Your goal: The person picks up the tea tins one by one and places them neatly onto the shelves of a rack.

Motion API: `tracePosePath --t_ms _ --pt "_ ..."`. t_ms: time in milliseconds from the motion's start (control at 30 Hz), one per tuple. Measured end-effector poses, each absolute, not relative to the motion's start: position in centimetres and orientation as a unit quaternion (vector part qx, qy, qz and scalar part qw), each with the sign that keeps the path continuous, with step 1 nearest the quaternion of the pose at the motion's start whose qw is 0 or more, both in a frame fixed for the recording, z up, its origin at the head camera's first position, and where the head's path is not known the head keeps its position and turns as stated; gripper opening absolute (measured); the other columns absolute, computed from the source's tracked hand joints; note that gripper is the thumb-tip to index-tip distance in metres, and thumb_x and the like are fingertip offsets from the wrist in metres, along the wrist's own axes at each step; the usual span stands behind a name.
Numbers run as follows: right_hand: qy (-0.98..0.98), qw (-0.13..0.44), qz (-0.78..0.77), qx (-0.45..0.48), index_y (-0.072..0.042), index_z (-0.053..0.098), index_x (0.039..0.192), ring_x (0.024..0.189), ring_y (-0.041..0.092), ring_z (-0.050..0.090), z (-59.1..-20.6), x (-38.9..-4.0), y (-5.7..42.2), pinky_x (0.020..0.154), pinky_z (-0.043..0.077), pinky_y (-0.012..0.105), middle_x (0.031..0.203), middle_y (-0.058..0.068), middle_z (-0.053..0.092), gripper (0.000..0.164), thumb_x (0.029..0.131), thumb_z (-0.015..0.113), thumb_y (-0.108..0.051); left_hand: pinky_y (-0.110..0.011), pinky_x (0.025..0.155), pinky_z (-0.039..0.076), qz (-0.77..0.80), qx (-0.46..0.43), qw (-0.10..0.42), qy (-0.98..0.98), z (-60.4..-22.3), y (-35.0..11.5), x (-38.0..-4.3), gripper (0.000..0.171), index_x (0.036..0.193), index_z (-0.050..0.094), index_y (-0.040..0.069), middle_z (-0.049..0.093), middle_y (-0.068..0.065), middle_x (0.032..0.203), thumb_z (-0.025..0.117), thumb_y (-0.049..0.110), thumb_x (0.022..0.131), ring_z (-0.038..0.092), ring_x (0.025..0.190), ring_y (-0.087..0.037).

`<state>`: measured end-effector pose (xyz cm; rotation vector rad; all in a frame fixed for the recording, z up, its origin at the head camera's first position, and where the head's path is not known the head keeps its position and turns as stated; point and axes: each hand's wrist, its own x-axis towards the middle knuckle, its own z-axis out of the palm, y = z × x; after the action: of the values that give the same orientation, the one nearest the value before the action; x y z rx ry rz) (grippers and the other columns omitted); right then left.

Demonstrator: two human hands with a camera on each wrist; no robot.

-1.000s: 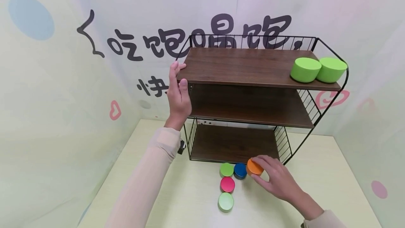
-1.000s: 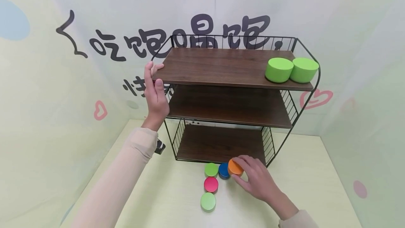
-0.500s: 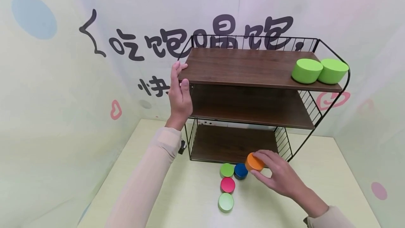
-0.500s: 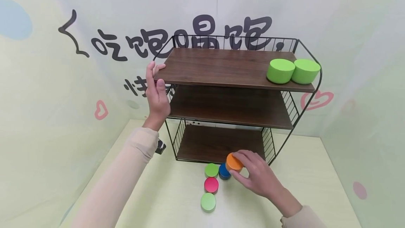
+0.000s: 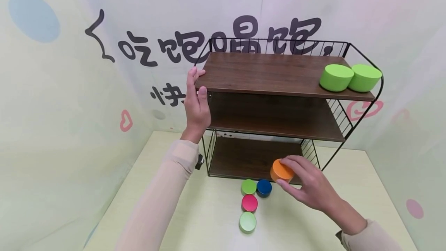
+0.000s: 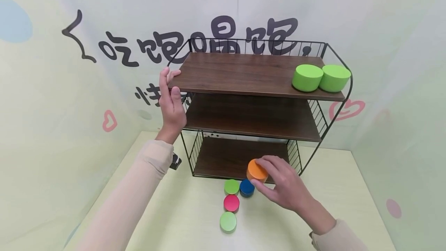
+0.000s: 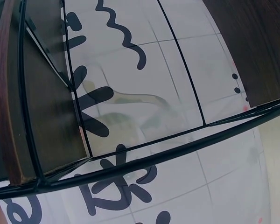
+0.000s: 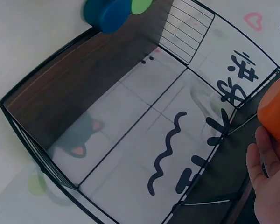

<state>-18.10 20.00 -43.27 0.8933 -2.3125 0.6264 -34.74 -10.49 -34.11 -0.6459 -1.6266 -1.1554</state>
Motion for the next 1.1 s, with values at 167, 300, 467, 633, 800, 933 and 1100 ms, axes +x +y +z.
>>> tracePosePath --t_ms 167,300,467,633,800,933,1100 --pt "-0.864 0.281 0.251 0.334 -0.005 0.067 0.120 0.100 0.020 0.063 -41.7 -18.3 19.9 0.079 0.055 0.024 0.117 0.008 0.064 0.059 0.096 0.055 -0.057 -0.039 0.110 0.034 -0.480 -0.263 0.495 -0.675 -34.2 -10.5 -34.8 0.056 0.144 0.037 -0.001 0.058 -0.011 0.134 0.035 0.041 0.108 0.048 0.132 -0.020" --pt "-0.861 0.281 0.252 0.340 -0.005 0.067 0.120 0.101 0.021 0.063 -40.2 -18.7 20.1 0.082 0.053 0.020 0.117 0.008 0.064 0.059 0.096 0.055 -0.058 -0.038 0.109 0.035 -0.478 -0.264 0.497 -0.674 -34.2 -10.4 -34.9 0.055 0.145 0.037 0.000 0.058 -0.011 0.134 0.035 0.041 0.108 0.048 0.132 -0.021" --pt "-0.847 0.310 0.247 0.356 -0.003 0.067 0.118 0.099 0.021 0.063 -38.6 -19.1 20.4 0.087 0.048 0.013 0.115 0.009 0.065 0.059 0.097 0.053 -0.057 -0.038 0.109 0.036 -0.473 -0.269 0.499 -0.675 -34.2 -10.3 -34.9 0.053 0.145 0.037 0.000 0.057 -0.011 0.135 0.036 0.039 0.108 0.048 0.132 -0.021" --pt "-0.821 0.347 0.263 0.370 -0.001 0.068 0.118 0.096 0.022 0.064 -36.7 -19.6 20.6 0.090 0.044 0.011 0.113 0.010 0.066 0.057 0.097 0.058 -0.052 -0.037 0.109 0.035 -0.471 -0.269 0.502 -0.674 -34.3 -10.3 -35.1 0.052 0.145 0.037 0.001 0.057 -0.012 0.134 0.036 0.037 0.108 0.049 0.132 -0.023" --pt "-0.799 0.379 0.273 0.377 0.004 0.068 0.116 0.095 0.024 0.063 -34.4 -20.2 21.0 0.092 0.041 0.010 0.110 0.015 0.067 0.058 0.095 0.061 -0.050 -0.037 0.109 0.034 -0.474 -0.273 0.503 -0.669 -34.2 -10.4 -35.1 0.052 0.145 0.037 0.001 0.058 -0.013 0.134 0.037 0.037 0.108 0.049 0.131 -0.025" --pt "-0.788 0.400 0.268 0.384 0.007 0.068 0.114 0.093 0.024 0.062 -32.7 -20.6 21.2 0.092 0.042 0.010 0.108 0.019 0.067 0.060 0.096 0.062 -0.049 -0.038 0.110 0.034 -0.474 -0.275 0.504 -0.667 -34.2 -10.4 -35.0 0.052 0.145 0.037 0.000 0.058 -0.014 0.134 0.037 0.037 0.108 0.049 0.131 -0.027" --pt "-0.774 0.426 0.274 0.381 0.009 0.067 0.112 0.093 0.029 0.061 -30.6 -20.9 21.1 0.093 0.040 0.011 0.107 0.022 0.067 0.062 0.095 0.062 -0.051 -0.038 0.109 0.035 -0.472 -0.271 0.506 -0.669 -34.2 -10.4 -34.9 0.052 0.144 0.037 0.000 0.058 -0.014 0.134 0.036 0.037 0.108 0.049 0.131 -0.027"
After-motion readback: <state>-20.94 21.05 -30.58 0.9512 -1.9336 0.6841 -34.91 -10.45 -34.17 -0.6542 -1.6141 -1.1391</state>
